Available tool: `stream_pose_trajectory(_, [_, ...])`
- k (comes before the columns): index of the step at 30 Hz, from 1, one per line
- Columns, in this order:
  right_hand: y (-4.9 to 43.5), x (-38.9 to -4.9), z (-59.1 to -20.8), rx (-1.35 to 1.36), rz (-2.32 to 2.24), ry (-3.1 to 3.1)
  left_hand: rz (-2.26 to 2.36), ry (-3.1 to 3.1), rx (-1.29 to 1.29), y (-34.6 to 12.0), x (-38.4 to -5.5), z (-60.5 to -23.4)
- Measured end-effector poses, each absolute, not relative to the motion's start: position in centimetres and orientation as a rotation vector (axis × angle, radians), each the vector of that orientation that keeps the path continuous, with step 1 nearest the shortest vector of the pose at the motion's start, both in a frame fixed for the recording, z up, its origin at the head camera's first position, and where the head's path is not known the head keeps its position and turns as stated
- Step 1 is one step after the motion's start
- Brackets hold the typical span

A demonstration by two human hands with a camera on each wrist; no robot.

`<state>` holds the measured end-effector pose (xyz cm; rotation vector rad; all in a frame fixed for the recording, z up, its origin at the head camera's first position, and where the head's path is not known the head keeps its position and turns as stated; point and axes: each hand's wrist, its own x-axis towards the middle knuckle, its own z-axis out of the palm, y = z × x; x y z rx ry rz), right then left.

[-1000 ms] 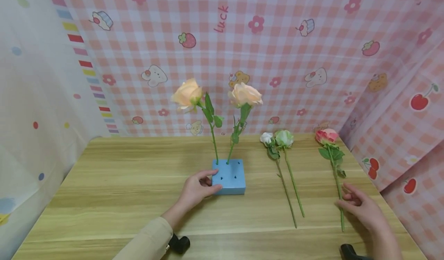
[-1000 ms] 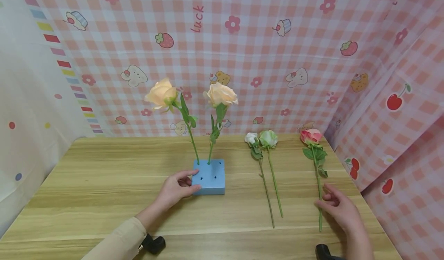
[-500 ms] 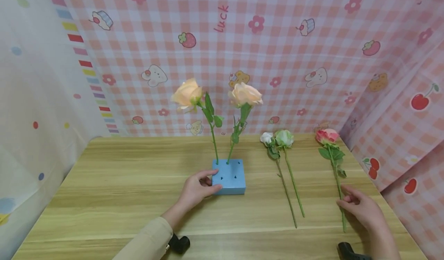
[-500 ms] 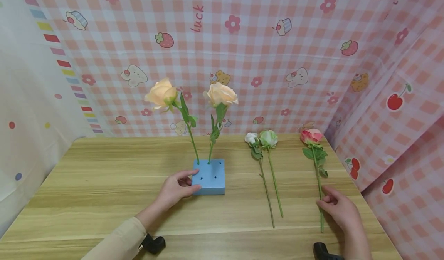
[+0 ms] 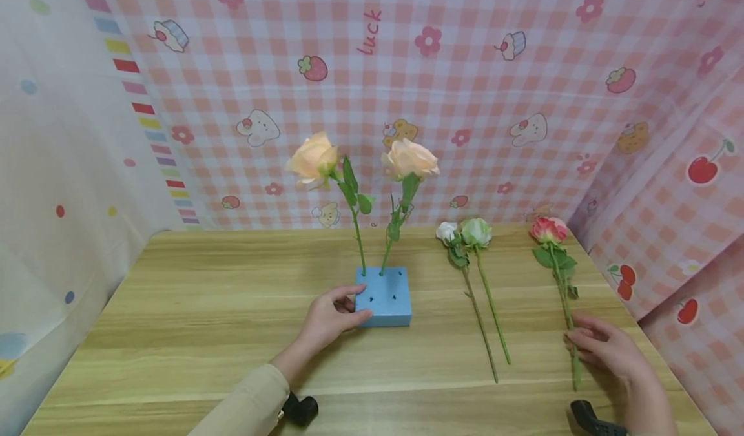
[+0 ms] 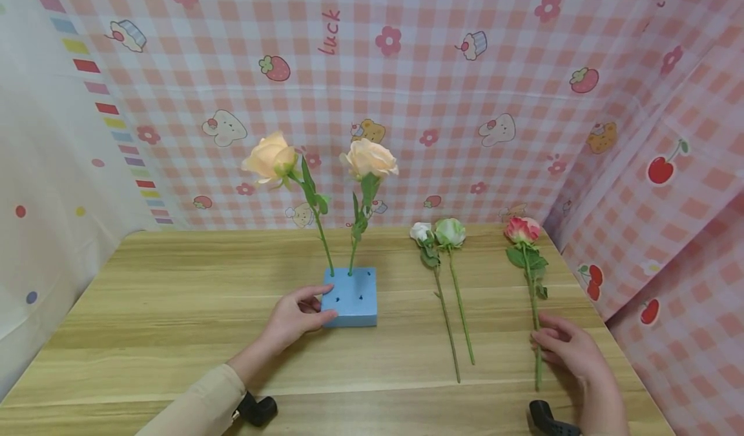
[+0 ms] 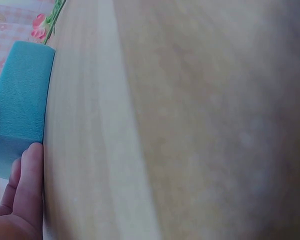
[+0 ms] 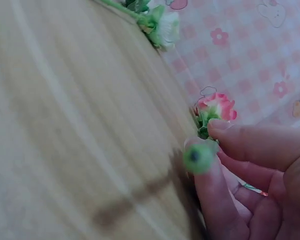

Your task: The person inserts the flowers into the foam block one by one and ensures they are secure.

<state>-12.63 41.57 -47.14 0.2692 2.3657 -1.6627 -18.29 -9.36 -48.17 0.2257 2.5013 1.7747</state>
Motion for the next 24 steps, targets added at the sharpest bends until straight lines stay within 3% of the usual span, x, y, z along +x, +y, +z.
stream_pose_trajectory(10, [41.1,-12.9,-47.6,0.21,-2.007,2.031,1.786,2.491,0.227,-9.4,-18.2,-48.1])
stream_pose_trajectory(24, [35.9,-15.2,-45.8,0.028,-2.301,1.99,1.78,2.489,0.219,-9.3,-18.2,-47.9])
